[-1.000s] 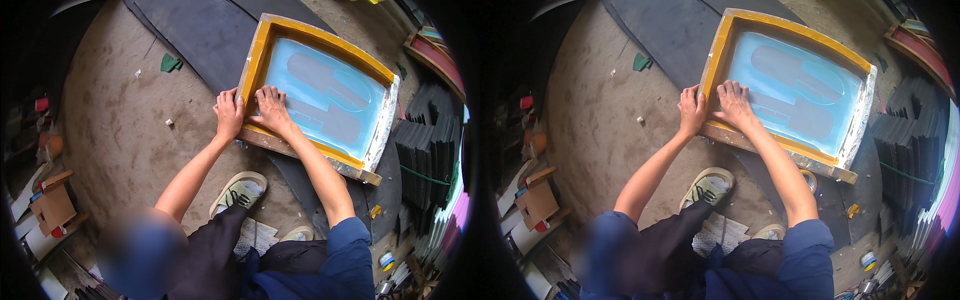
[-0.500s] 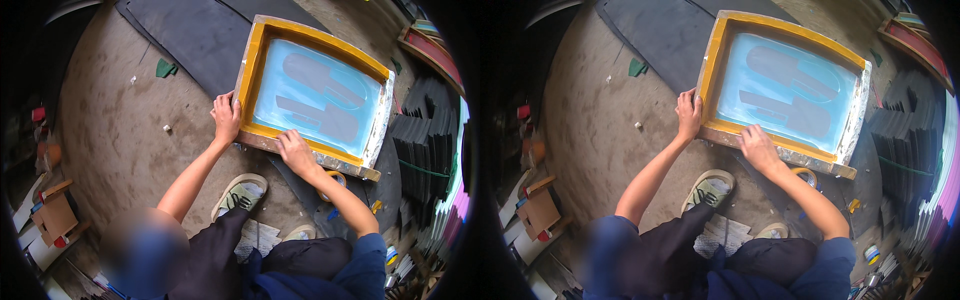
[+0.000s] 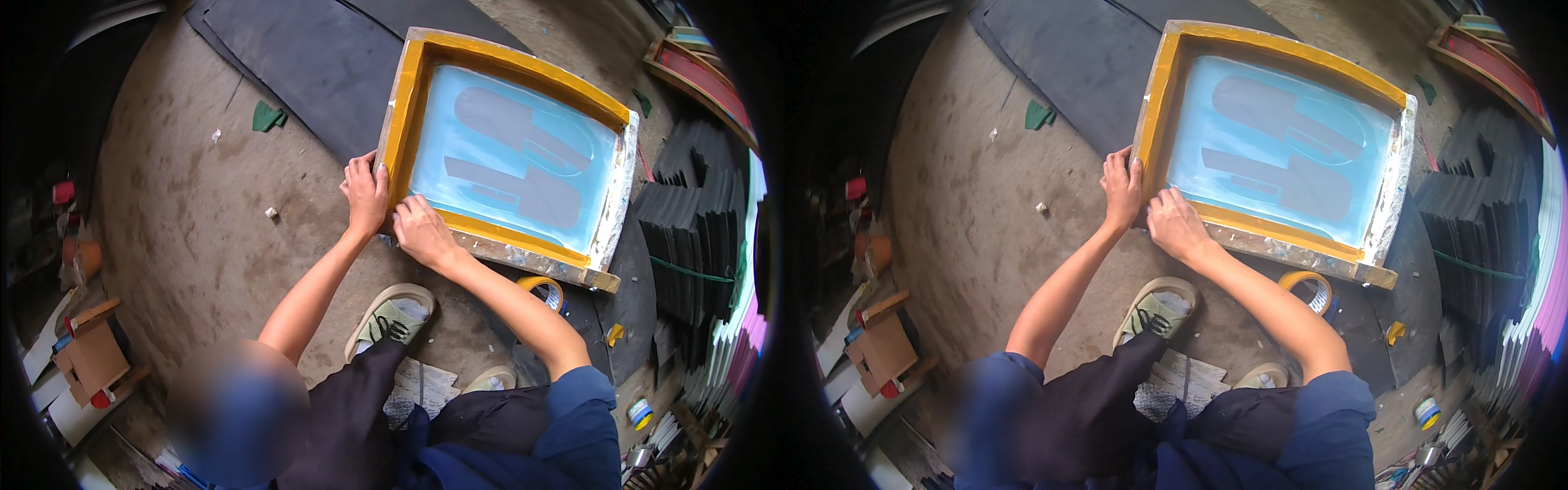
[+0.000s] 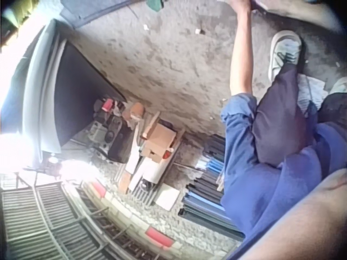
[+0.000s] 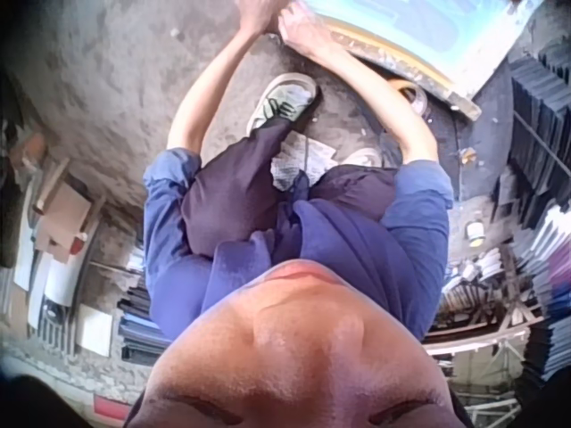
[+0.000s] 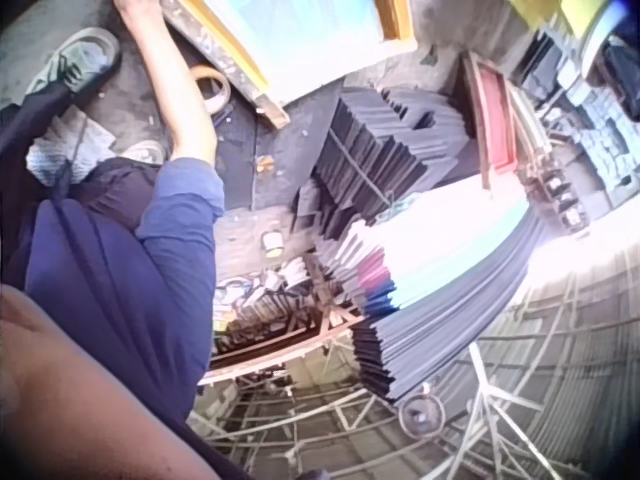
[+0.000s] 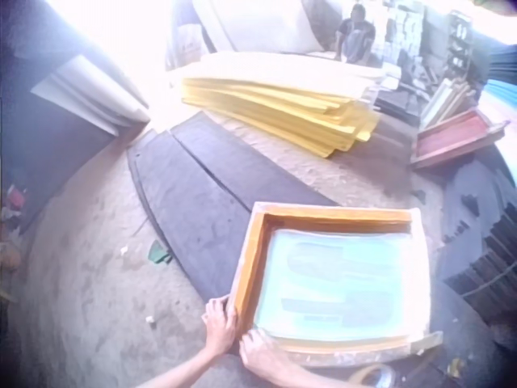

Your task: The person sits on the floor and applies yellow tape around the edges of a wooden frame containing a blue stencil. They smooth the tape, cut it with a utility knife, and reposition the frame as needed.

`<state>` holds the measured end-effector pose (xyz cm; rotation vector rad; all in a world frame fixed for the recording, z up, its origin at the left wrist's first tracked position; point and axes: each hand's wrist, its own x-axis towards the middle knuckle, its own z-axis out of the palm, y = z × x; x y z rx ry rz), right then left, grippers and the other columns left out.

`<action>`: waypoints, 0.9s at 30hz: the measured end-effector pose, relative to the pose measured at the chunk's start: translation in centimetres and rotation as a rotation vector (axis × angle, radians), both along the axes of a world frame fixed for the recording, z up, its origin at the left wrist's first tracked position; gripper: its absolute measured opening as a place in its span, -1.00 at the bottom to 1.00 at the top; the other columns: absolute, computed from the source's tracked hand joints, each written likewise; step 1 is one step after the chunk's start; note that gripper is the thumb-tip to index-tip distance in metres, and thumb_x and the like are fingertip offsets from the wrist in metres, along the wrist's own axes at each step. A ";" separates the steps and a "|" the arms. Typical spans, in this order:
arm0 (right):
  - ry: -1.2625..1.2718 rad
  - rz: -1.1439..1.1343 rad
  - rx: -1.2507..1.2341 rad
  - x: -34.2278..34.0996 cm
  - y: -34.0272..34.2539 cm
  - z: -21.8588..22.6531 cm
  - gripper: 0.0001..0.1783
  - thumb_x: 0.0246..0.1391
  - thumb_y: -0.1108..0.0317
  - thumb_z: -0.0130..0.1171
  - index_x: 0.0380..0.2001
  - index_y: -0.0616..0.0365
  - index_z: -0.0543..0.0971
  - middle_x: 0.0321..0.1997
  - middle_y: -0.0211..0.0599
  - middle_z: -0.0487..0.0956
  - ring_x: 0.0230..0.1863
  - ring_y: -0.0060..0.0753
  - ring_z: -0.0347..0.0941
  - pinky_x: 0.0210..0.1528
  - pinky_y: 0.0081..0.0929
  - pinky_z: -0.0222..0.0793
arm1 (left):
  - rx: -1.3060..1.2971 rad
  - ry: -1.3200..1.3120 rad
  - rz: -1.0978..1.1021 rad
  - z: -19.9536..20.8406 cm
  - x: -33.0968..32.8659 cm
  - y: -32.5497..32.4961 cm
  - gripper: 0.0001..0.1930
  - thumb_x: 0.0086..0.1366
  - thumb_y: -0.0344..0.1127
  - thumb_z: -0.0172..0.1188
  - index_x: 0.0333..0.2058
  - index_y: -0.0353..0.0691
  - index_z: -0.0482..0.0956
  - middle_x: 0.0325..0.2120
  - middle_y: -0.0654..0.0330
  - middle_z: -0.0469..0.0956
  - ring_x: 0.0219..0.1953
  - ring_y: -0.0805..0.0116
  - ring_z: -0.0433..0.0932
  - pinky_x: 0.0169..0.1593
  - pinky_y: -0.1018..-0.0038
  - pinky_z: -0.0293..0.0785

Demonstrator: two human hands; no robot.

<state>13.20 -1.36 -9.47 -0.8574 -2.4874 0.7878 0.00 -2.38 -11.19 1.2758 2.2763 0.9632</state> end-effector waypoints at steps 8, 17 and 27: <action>-0.110 -0.038 -0.046 -1.1 0.7 0.6 -0.82 -0.04 0.35 0.09 -0.54 0.26 0.51 -0.41 -0.09 0.51 -0.24 -0.13 0.45 -0.19 -0.29 0.44 | -0.003 0.001 -0.025 -0.1 -0.5 -0.1 -0.66 0.30 -0.20 -0.07 -0.03 -0.23 0.36 -0.10 0.11 0.33 0.04 0.17 0.25 0.07 0.11 0.07; -0.262 -0.115 0.139 7.1 1.5 0.6 -0.76 0.05 0.30 0.05 -0.57 0.24 0.52 -0.50 -0.13 0.52 -0.34 -0.20 0.48 -0.33 -0.34 0.49 | 0.010 0.040 -0.026 -0.2 -0.4 -0.3 -0.67 0.31 -0.19 -0.10 -0.02 -0.21 0.36 -0.10 0.12 0.33 0.05 0.17 0.25 0.08 0.11 0.08; -0.439 -0.219 0.199 20.5 2.7 2.7 -0.81 0.04 0.36 0.05 -0.56 0.24 0.51 -0.51 -0.14 0.50 -0.36 -0.21 0.44 -0.31 -0.33 0.44 | -0.015 0.021 -0.029 0.1 -0.3 -0.3 -0.66 0.31 -0.17 -0.10 -0.01 -0.18 0.36 -0.09 0.12 0.33 0.05 0.17 0.25 0.09 0.09 0.06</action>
